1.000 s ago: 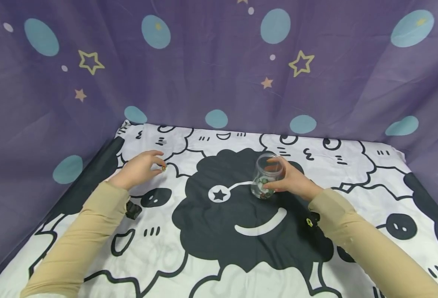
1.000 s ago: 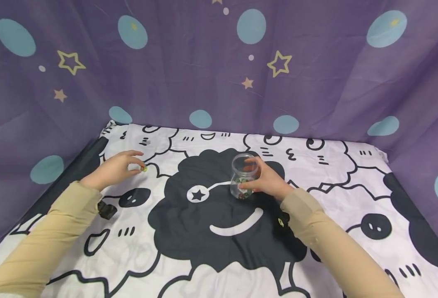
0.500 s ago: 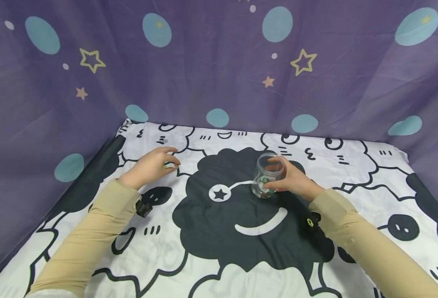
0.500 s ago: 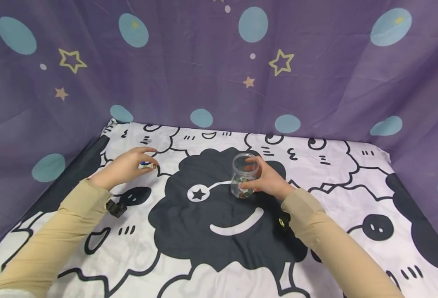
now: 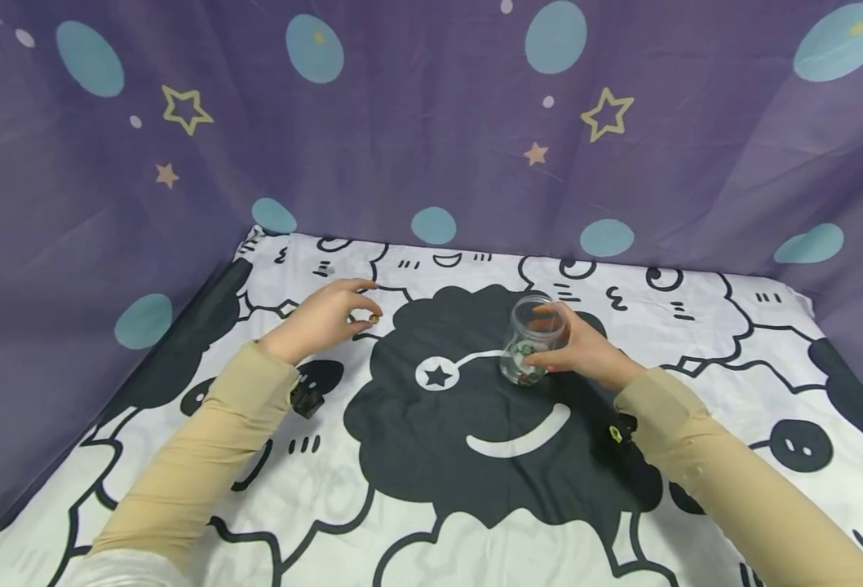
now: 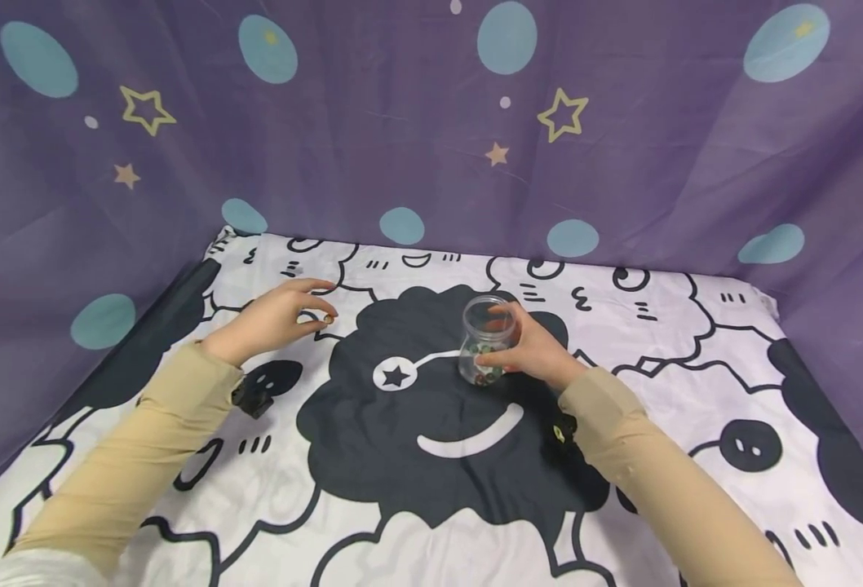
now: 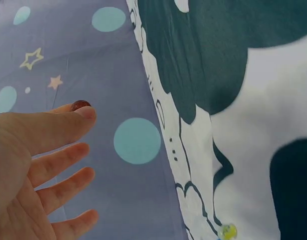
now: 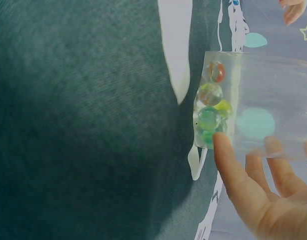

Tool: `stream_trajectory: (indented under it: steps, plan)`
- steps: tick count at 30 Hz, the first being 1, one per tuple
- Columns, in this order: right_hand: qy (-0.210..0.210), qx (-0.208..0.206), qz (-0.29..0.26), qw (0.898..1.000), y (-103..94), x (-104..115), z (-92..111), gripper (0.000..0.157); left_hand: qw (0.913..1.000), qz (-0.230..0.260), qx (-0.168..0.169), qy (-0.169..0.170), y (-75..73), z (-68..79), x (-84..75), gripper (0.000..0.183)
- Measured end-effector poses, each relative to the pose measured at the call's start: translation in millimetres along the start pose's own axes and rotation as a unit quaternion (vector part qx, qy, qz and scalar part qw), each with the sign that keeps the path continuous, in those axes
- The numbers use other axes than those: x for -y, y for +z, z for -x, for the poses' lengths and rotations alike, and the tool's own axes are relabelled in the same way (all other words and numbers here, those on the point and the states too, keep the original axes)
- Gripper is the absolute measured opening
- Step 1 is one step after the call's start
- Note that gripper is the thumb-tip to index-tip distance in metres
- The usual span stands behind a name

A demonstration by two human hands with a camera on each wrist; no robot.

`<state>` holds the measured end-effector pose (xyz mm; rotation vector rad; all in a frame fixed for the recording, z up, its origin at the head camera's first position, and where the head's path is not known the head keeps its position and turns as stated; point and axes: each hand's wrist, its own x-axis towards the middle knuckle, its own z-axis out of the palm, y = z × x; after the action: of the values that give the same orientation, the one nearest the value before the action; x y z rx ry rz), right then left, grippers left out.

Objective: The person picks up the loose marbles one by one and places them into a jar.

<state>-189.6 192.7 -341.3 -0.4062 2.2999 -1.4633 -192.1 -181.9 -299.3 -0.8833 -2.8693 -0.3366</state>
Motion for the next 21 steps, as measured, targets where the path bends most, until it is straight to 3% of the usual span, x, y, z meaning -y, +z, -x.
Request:
stream_trajectory:
  steps: [21]
  plan:
    - [0.000,-0.002,0.010,1.000,-0.5,1,0,0.085,0.9985,0.030,-0.012,0.044,7.9,-27.7,-36.4,0.016]
